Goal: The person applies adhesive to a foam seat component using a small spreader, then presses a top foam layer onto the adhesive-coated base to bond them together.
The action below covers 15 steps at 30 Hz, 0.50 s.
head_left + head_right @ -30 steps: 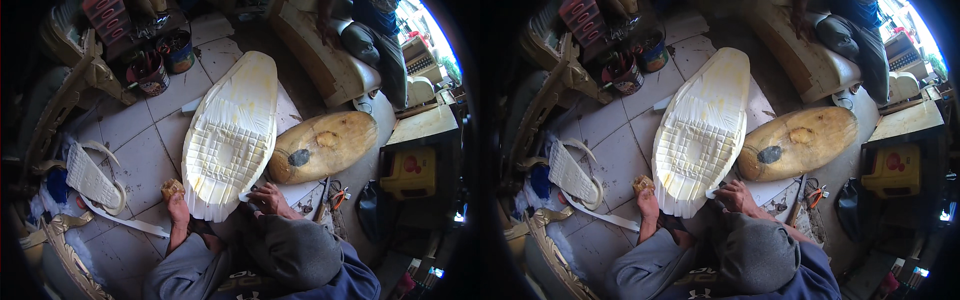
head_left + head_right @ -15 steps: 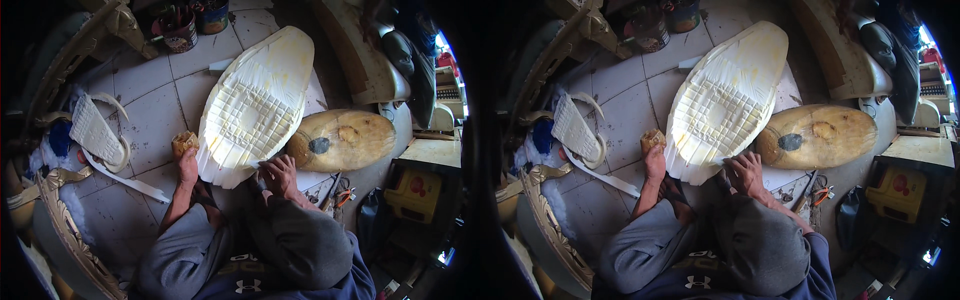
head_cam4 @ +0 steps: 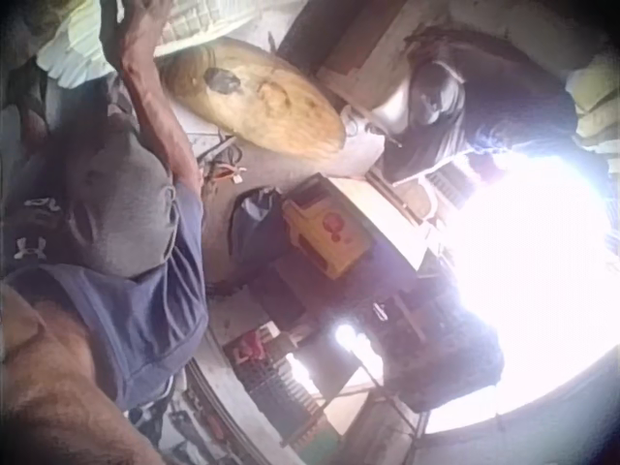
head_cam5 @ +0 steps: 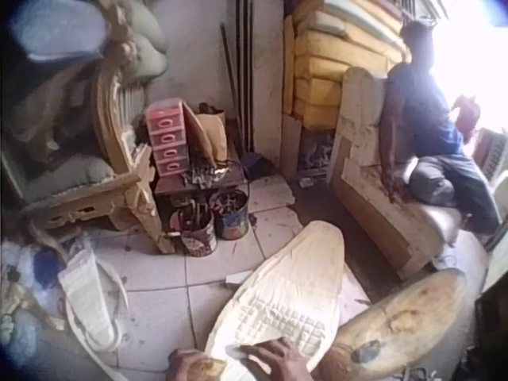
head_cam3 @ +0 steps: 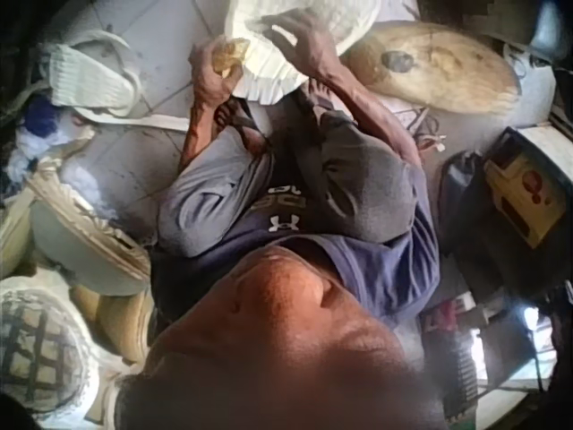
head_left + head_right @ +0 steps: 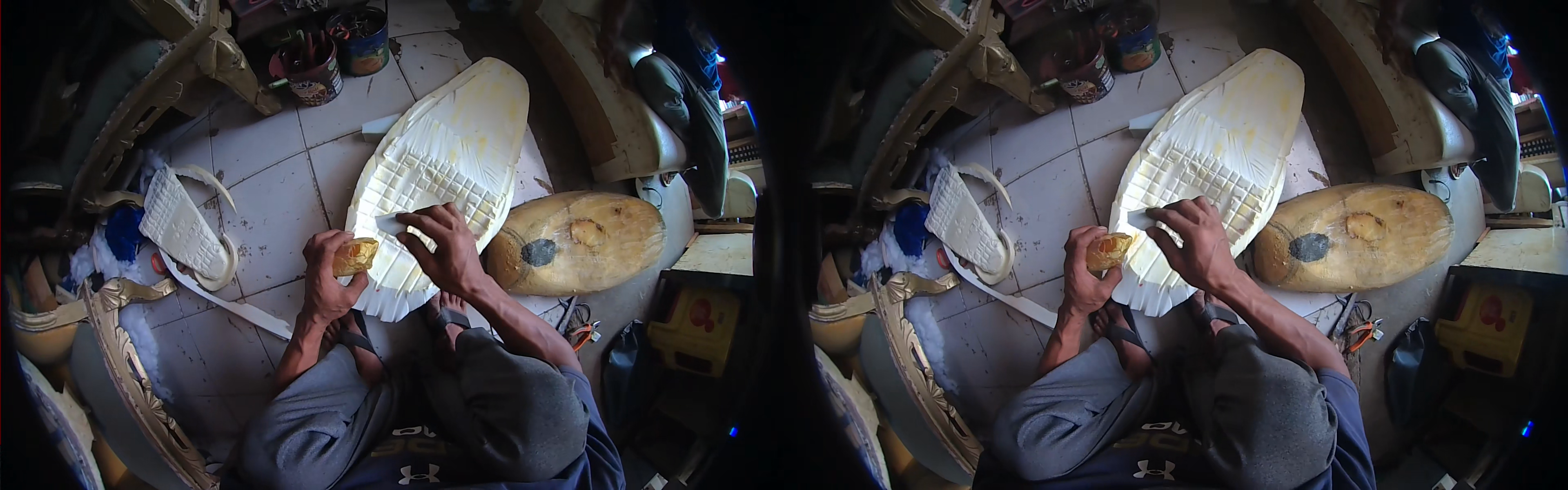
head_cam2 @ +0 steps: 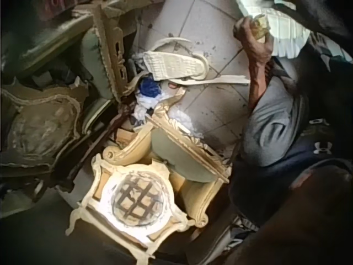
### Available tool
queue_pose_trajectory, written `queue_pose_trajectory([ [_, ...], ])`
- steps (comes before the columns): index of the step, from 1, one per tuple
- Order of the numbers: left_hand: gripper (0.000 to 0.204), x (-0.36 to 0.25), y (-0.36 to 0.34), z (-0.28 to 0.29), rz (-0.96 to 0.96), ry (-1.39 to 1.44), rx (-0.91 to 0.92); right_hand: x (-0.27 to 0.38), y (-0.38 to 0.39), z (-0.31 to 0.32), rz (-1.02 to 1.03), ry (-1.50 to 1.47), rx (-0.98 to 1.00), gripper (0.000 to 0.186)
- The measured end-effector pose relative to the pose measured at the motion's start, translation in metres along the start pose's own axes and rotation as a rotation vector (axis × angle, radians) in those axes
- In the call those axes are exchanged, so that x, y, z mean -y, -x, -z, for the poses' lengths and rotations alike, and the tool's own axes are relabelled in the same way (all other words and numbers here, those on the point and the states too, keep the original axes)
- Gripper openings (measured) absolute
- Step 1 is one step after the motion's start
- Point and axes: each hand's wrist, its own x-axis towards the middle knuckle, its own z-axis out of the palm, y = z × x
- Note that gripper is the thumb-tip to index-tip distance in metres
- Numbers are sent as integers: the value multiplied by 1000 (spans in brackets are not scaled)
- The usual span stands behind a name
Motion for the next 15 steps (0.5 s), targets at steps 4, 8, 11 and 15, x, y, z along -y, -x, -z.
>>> queue_pose_trajectory([
  [4, 70, -12, -8, 7, -136, -203, 46, -2, 8, -14, -322, -171, 109, 37],
  [8, 70, -21, -15, 16, -203, -355, 165, -12, 18, -26, -787, -610, 318, 57],
  [11, 68, -26, -20, 22, -217, -430, 238, -12, 18, -27, -788, -618, 357, 58],
  [15, 66, -27, -25, 24, -225, -468, 276, -10, 15, -30, -809, -672, 318, 58],
])
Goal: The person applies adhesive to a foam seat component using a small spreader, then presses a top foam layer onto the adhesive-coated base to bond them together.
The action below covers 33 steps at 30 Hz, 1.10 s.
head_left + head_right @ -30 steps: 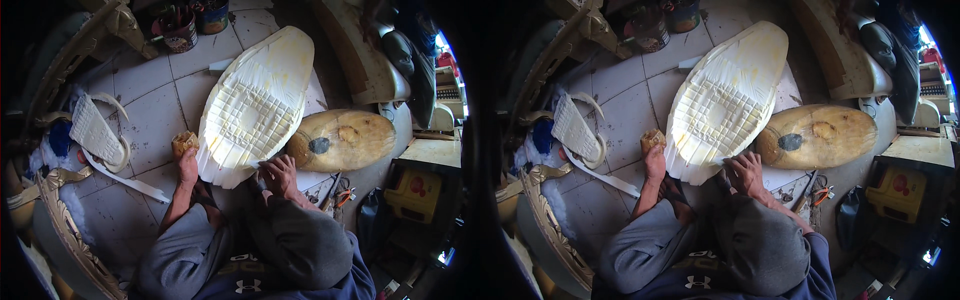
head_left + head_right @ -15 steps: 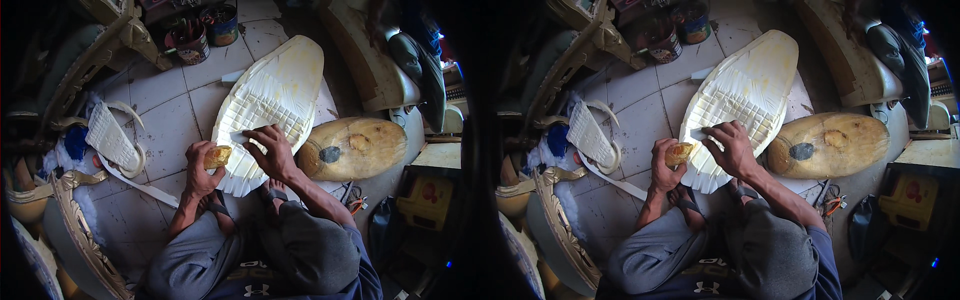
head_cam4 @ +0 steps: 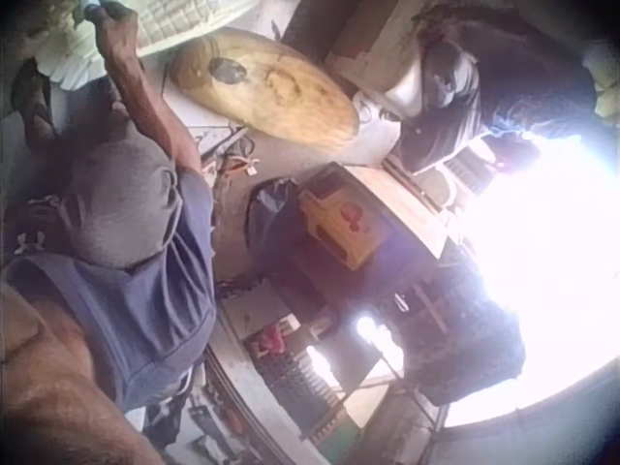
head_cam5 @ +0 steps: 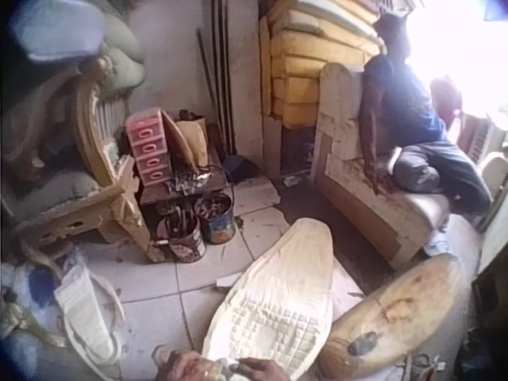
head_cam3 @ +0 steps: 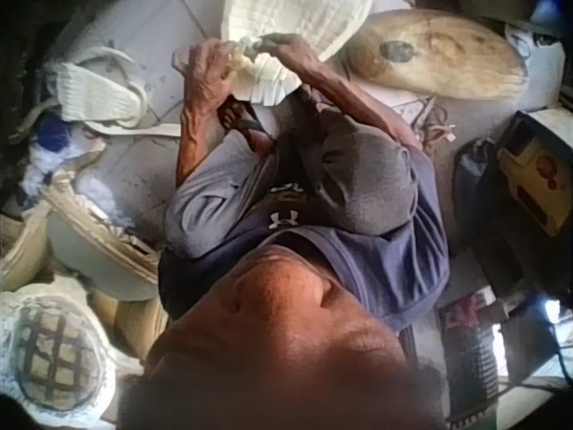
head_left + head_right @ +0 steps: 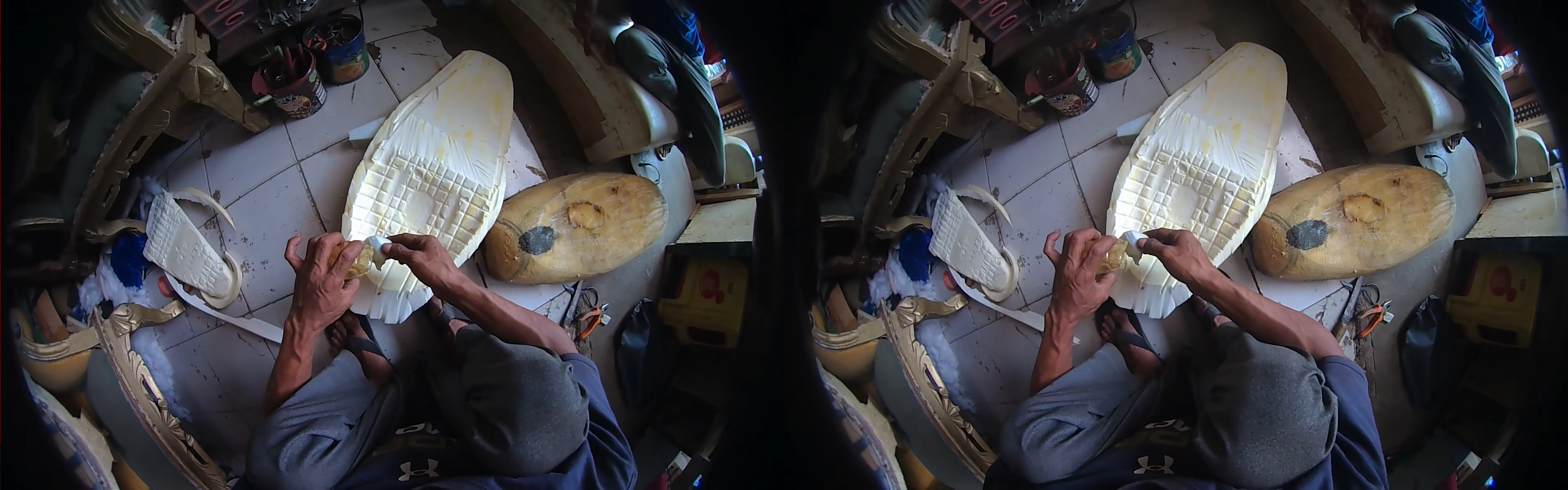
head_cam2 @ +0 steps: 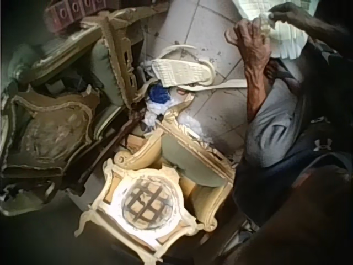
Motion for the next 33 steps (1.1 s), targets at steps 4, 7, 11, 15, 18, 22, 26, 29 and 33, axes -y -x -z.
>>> queue_pose_trajectory([
  [4, 67, -1, -1, 4, 14, -8, 17, -2, -2, -3, -13, -15, 10, 59],
  [7, 67, -1, -1, 4, 19, -3, 20, -2, -1, -6, -10, -27, -10, 52],
  [11, 68, -3, -1, 4, 30, 17, 15, -7, -3, -6, -2, -35, -30, 50],
  [15, 69, -4, 0, 1, 37, 45, -4, -5, -1, -2, -28, -26, 4, 60],
  [18, 69, -4, 0, 0, 53, 70, -11, -7, -3, -1, -36, -12, 17, 61],
  [22, 69, -2, 1, -7, 86, 102, -45, -4, -1, 1, -50, -59, 16, 55],
  [26, 69, -2, 5, -23, 150, 146, -115, -10, 5, -2, 34, -55, -67, 47],
  [29, 68, 1, 6, -32, 166, 114, -101, -18, 6, -3, 163, -114, 62, 43],
  [33, 62, 23, 12, -43, 338, 390, -226, -17, -1, 12, 273, -348, 205, 38],
])
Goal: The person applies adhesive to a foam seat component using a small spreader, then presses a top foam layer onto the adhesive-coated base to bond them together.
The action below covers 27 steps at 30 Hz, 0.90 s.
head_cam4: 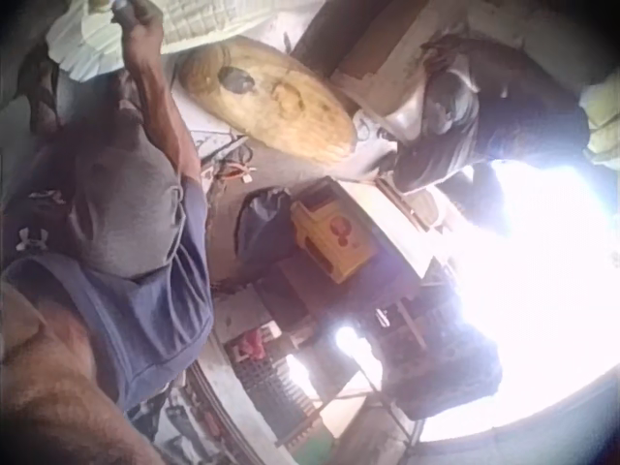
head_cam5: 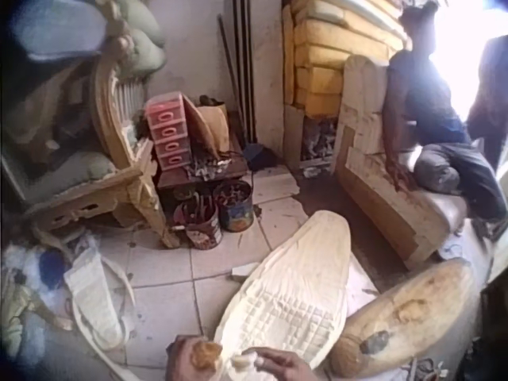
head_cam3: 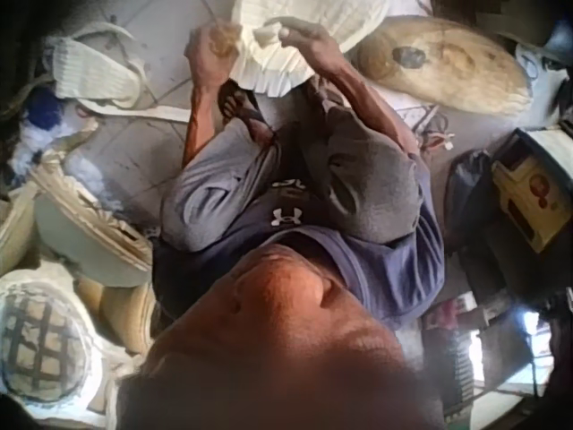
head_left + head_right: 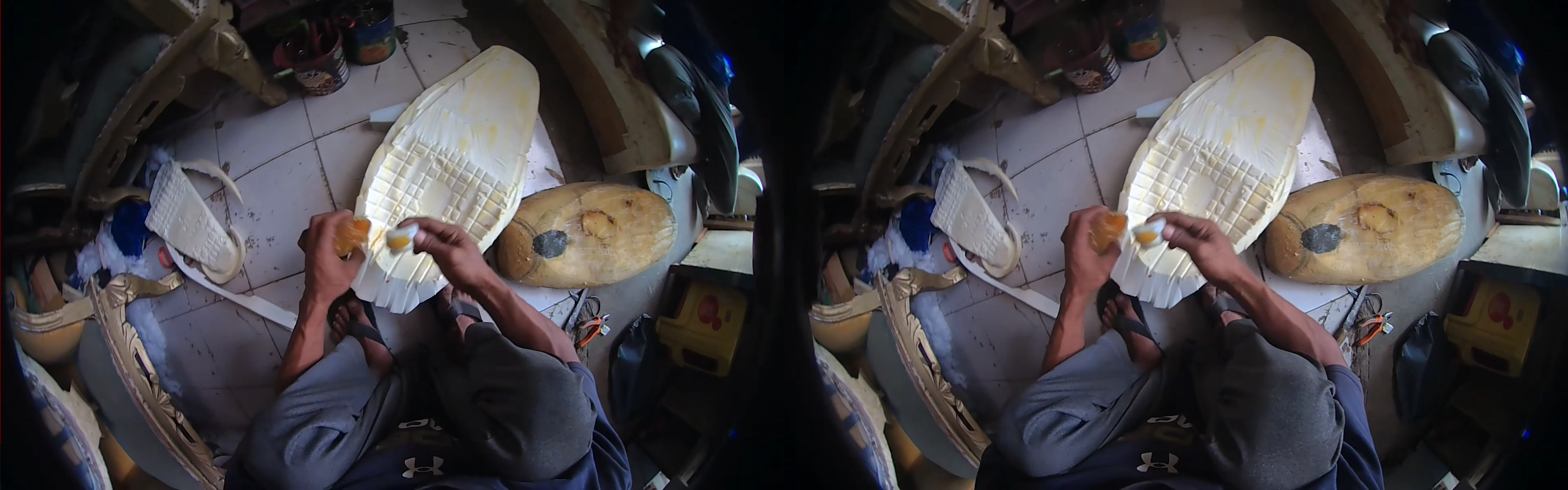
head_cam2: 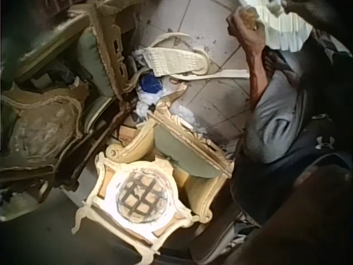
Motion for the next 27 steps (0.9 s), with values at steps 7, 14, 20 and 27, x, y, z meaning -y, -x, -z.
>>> queue_pose_trajectory([
  [7, 56, 58, 62, -5, 622, 1101, -177, -26, -60, -16, 360, 1018, 79, 24],
  [14, 56, 46, 88, -30, 643, 1391, -319, -32, -95, -35, 652, 1646, 331, 21],
  [20, 56, 47, 89, -32, 622, 1338, -319, -33, -36, -34, 756, 1719, 764, 14],
  [27, 56, 52, 91, -30, 641, 1345, -289, 3, 26, 20, 796, 1949, 853, 16],
])
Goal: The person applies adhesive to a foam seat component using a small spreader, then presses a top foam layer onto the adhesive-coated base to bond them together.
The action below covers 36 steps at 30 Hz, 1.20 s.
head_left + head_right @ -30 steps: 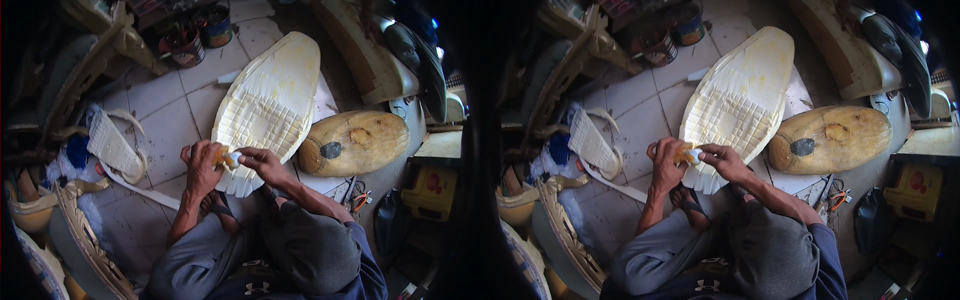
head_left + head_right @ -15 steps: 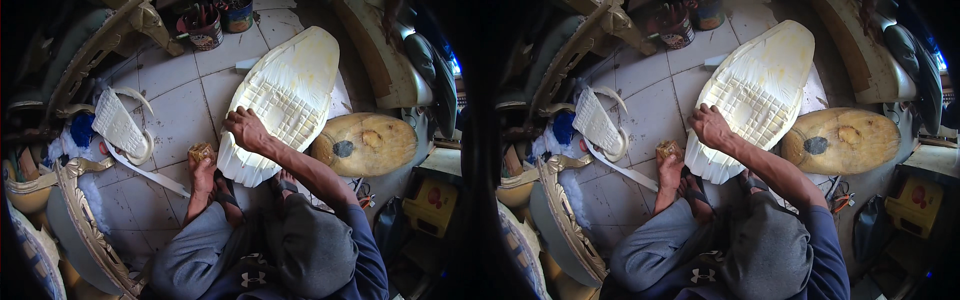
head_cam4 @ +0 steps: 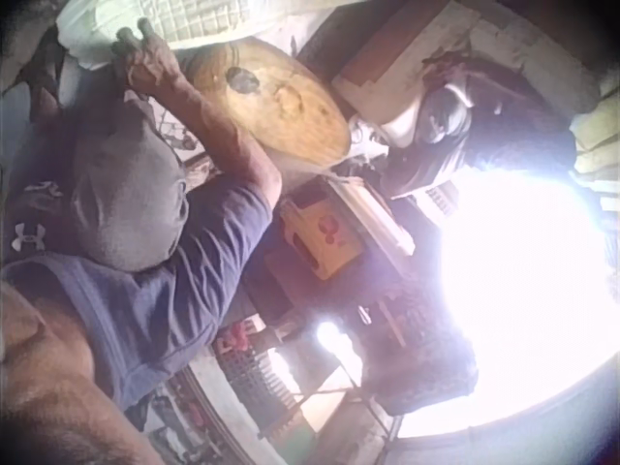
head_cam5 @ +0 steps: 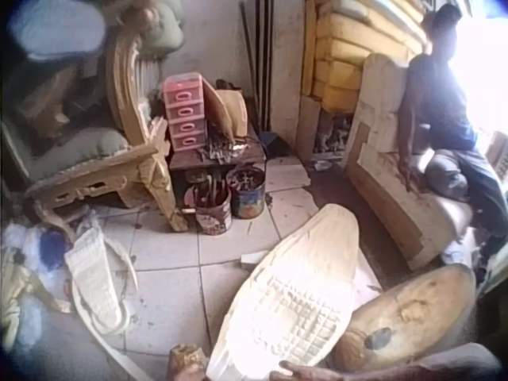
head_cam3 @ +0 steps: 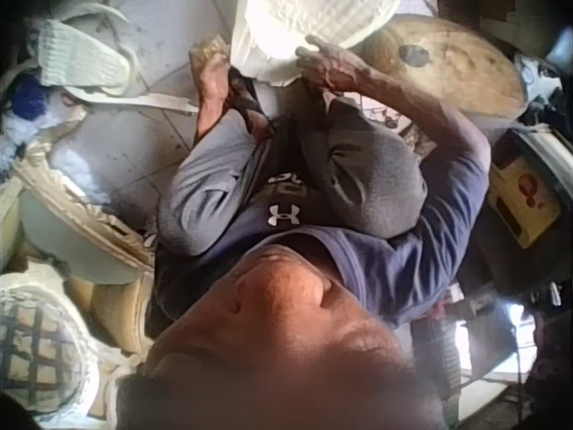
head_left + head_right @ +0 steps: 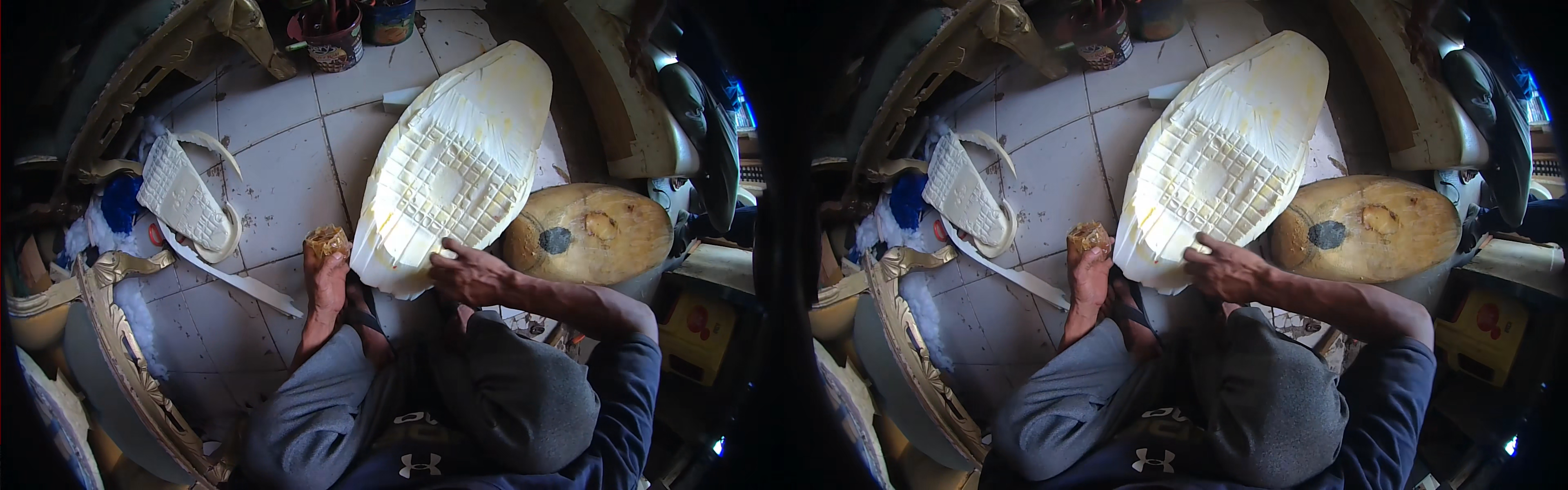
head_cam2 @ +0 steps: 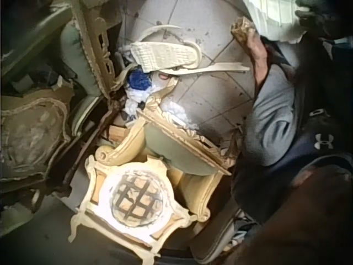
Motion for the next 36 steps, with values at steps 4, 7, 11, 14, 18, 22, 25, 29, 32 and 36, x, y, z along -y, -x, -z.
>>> queue_pose_trajectory([
  [4, 55, -4, -1, -3, -3, -9, 30, 3, 42, 14, -351, -9, -30, 18],
  [7, 53, 0, -5, -5, -3, 43, 42, 38, 46, -8, -648, -344, -236, 30],
  [11, 53, -9, -1, -7, 32, 31, -33, 26, 26, -44, -802, -435, -583, 19],
  [14, 52, -10, 0, -8, 38, -34, -34, -70, 77, -39, -1053, -333, -842, 15],
  [18, 51, 0, -8, -13, 61, 2, -37, -188, 167, -64, -1595, -162, -757, 24],
  [22, 55, 3, -10, -7, 61, -49, 18, -240, 196, -93, -1641, -312, -812, 26],
  [25, 54, 11, -13, 4, 41, -60, 5, -235, 197, -114, -1463, -314, -816, 19],
  [29, 53, 8, -13, 21, -59, -147, -71, -195, 184, -96, -1175, -585, -504, 18],
  [32, 52, 2, -11, 12, 27, -90, -118, -193, 202, -84, -1342, -581, -627, 16],
  [36, 52, 17, -17, 22, 51, -78, -87, -210, 224, -105, -1538, -272, -779, 16],
])
